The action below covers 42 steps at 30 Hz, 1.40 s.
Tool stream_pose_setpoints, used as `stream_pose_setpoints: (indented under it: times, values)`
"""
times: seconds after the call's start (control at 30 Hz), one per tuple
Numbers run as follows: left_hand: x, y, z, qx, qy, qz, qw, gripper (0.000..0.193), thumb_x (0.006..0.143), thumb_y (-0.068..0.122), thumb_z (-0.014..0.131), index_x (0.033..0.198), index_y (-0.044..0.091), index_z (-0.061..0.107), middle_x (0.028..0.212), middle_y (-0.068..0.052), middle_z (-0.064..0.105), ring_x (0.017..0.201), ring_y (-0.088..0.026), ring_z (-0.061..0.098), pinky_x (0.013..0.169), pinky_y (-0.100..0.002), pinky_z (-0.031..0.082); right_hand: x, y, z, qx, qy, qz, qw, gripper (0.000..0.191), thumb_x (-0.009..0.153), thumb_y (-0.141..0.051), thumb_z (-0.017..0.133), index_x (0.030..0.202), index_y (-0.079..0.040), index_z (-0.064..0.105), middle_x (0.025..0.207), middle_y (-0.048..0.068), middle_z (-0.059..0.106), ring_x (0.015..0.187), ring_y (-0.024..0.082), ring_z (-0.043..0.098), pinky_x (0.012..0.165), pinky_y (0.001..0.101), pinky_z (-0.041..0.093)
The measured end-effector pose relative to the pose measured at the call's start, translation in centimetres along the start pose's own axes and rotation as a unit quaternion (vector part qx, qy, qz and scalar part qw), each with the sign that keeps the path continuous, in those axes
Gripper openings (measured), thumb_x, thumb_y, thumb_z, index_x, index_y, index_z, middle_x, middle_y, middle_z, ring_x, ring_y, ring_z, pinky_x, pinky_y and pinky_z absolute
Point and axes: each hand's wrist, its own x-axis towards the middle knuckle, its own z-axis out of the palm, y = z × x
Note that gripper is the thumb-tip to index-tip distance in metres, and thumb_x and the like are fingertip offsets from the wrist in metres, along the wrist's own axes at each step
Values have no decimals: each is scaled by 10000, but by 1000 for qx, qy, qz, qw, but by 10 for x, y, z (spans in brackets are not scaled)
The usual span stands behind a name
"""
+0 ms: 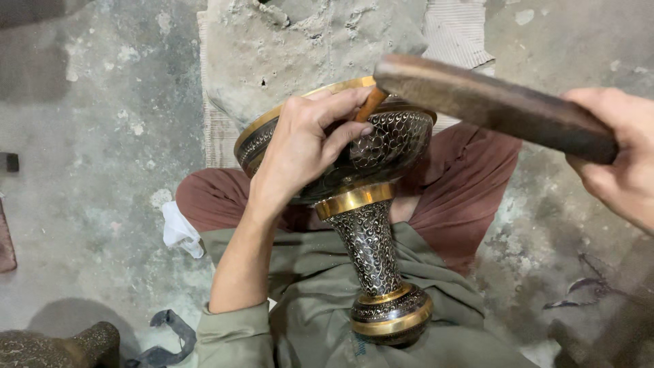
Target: The person sits cross-legged on the floor with an ornate brass bowl on their lap. They hold a punch against the bowl's decorated surface and repeatedly strike it with a mallet, repositioning the punch around the rim and body to work the pattern.
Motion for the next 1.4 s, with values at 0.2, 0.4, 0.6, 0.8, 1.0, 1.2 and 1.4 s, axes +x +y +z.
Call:
stream_pose_setpoints:
  times: [0.2, 0.4, 0.6, 0.8, 1.0, 1.2, 1.4]
  values:
    - [-9, 2, 10, 6, 52, -56, 997, 386, 889, 81, 841, 1237, 7, 691, 984, -165, 748, 843, -289, 756, 762, -340, 577, 33, 0, -15, -5, -13, -40, 999, 471, 840, 147, 681, 1291, 27, 615, 822, 104, 624, 619, 167, 609, 564, 314, 473]
    - [-23, 11, 20, -12, 127, -97, 987, 376, 910, 34, 824, 1261, 24, 690, 950, -142, 763, 817, -192, 778, 745, -283, 589, 52, -16, -29, -91, 5, -150, 985, 518, 763, 141, 726, 1257, 29, 617, 904, 127, 643, 753, 214, 635, 675, 340, 499]
    - [-34, 16, 38, -56, 220, -164, 960, 360, 914, 1, 824, 1246, -10, 687, 875, -83, 780, 736, -42, 679, 663, -227, 561, 60, -39, -40, -168, -25, -146, 975, 533, 789, 124, 748, 1292, -2, 625, 900, 162, 667, 770, 252, 671, 700, 369, 524]
    - [-44, 21, 50, -70, 292, -150, 942, 327, 930, -20, 817, 1220, -40, 667, 917, -56, 751, 813, -37, 695, 722, -202, 593, 63, -67, -39, 26, 43, -209, 977, 517, 895, 127, 675, 1390, 58, 544, 1077, 208, 659, 950, 273, 679, 794, 352, 533]
    - [-39, 16, 48, -109, 258, -146, 949, 322, 974, -21, 791, 1264, -5, 652, 957, -63, 772, 840, -42, 712, 726, -205, 598, 49, -54, -42, -193, -24, -110, 975, 464, 785, 100, 743, 1230, -1, 656, 775, 150, 676, 668, 249, 673, 618, 354, 517]
    - [-17, -7, 19, -123, 51, -95, 987, 524, 944, -19, 792, 1419, 49, 580, 973, -86, 775, 868, -101, 770, 752, -235, 616, 32, -30, -7, -222, -44, -52, 973, 399, 849, 37, 743, 1229, -54, 667, 734, 118, 673, 596, 239, 671, 567, 352, 527]
    - [-11, -3, 9, -122, 14, -52, 991, 536, 958, -47, 775, 1440, 73, 573, 1170, -113, 752, 998, -163, 793, 873, -277, 644, 6, -15, 13, -121, -11, -7, 993, 429, 842, -5, 790, 1246, -56, 656, 766, 104, 675, 595, 197, 648, 552, 343, 509]
